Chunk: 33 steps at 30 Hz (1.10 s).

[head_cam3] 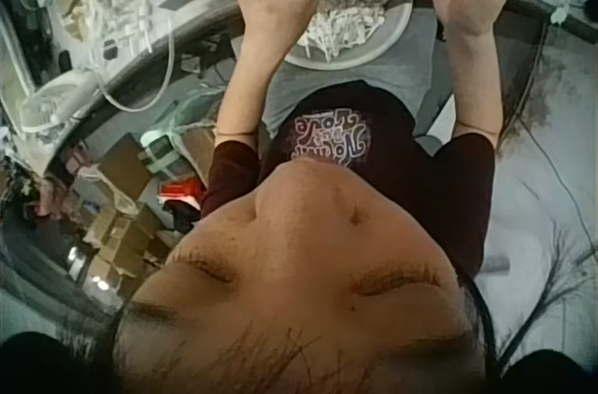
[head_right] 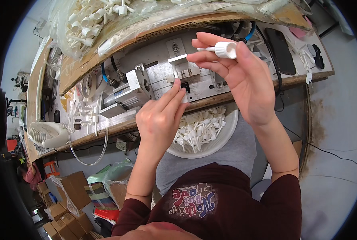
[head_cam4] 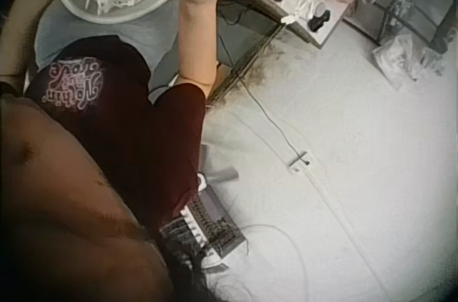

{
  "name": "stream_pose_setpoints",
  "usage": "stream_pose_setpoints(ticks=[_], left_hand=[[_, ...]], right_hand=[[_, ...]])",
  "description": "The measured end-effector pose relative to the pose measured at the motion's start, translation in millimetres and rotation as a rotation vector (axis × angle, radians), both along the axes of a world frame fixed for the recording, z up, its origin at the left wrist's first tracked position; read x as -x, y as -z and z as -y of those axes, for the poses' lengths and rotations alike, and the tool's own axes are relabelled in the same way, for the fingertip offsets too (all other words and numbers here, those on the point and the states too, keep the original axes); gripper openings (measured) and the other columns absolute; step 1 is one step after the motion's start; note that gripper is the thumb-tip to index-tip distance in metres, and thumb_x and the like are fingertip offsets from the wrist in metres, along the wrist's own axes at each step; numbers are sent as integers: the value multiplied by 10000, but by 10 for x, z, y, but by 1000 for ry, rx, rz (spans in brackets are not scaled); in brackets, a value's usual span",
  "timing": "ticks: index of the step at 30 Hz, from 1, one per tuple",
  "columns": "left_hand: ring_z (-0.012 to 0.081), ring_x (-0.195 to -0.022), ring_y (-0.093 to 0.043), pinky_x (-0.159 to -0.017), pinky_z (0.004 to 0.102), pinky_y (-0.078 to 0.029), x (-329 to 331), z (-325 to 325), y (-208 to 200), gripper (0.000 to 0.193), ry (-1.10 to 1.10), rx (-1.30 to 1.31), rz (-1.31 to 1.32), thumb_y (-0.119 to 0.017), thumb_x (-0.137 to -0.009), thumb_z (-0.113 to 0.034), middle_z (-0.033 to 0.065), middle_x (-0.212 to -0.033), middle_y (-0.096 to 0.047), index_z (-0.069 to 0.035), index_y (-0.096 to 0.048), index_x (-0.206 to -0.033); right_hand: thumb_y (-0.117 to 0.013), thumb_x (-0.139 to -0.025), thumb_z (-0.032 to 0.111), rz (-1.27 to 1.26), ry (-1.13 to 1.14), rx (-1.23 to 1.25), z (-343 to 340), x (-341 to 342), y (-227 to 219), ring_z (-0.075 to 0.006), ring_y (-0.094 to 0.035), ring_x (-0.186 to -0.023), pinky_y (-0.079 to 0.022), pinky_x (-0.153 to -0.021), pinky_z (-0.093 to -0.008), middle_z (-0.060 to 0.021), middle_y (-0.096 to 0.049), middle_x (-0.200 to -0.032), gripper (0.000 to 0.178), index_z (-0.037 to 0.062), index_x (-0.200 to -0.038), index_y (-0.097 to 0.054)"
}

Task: Assembling small white plastic components using a pneumatic press at a workbench.

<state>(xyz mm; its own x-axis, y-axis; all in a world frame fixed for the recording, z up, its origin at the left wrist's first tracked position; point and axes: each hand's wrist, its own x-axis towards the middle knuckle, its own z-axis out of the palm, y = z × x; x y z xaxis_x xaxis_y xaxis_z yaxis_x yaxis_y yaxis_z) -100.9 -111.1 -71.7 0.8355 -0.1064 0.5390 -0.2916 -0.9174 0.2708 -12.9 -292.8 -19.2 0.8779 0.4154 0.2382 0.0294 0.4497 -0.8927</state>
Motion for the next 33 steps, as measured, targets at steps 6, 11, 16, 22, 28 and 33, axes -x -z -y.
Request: stream_pose_setpoints(ticks=[6, 11, 16, 22, 28, 33], left_hand=[[201, -580, -621, -578, 297, -511, -22, -20, -65, 271, 19, -4, -45, -826, -744, -151, 37, -1150, -744, -72, -765, -996], [162, -598, -649, -563, 278, -518, -84, -105, -229, 262, 108, 142, -124, -831, -774, -156, 70, -1027, -752, -63, -760, -1008], [84, -654, -661, -586, 223, -510, -579, -328, -707, 175, 183, 358, 189, -787, -835, -65, 51, -855, -746, -44, -771, -1008], [372, -940, -668, -825, 425, -533, -1494, -333, -989, 323, 74, 179, 160, -756, -855, -289, 205, -947, -675, 17, -737, -958], [377, -912, -660, -816, 419, -532, -1840, -121, -1056, 264, -134, -24, -289, -776, -829, -187, 197, -950, -661, 22, -723, -981], [223, -754, -722, -675, 344, -556, -1710, -284, -914, 270, -20, 267, 57, -822, -773, -210, 93, -813, -705, -33, -763, -968]], right_hand=[[-623, -950, 65, 150, 62, 199, 81, 132, -12, -233, -668, -1109, -561, -899, -324, -228, -608, -1304, 246, -61, -1160, -607], [-761, -799, 1, 745, 233, 718, 110, 225, 56, -244, -678, -1034, -581, -826, -317, -140, -645, -1247, 305, 10, -1092, -680], [-774, -740, 32, 1006, 255, 911, 42, 333, 307, -272, -697, -947, -564, -795, -353, -133, -668, -1233, 334, 6, -1055, -666], [-683, -730, 78, 1268, 286, 1026, -178, 324, 462, -153, -681, -733, -493, -617, -280, -166, -697, -1206, 242, 11, -960, -647], [-652, -729, 82, 1315, 263, 1169, -282, 298, 377, -119, -630, -576, -476, -590, -257, -198, -701, -1199, 164, 25, -875, -605], [-676, -723, 42, 1235, 222, 1186, -274, 298, 381, -179, -560, -535, -475, -532, -284, -137, -695, -1256, 250, 28, -972, -664]])
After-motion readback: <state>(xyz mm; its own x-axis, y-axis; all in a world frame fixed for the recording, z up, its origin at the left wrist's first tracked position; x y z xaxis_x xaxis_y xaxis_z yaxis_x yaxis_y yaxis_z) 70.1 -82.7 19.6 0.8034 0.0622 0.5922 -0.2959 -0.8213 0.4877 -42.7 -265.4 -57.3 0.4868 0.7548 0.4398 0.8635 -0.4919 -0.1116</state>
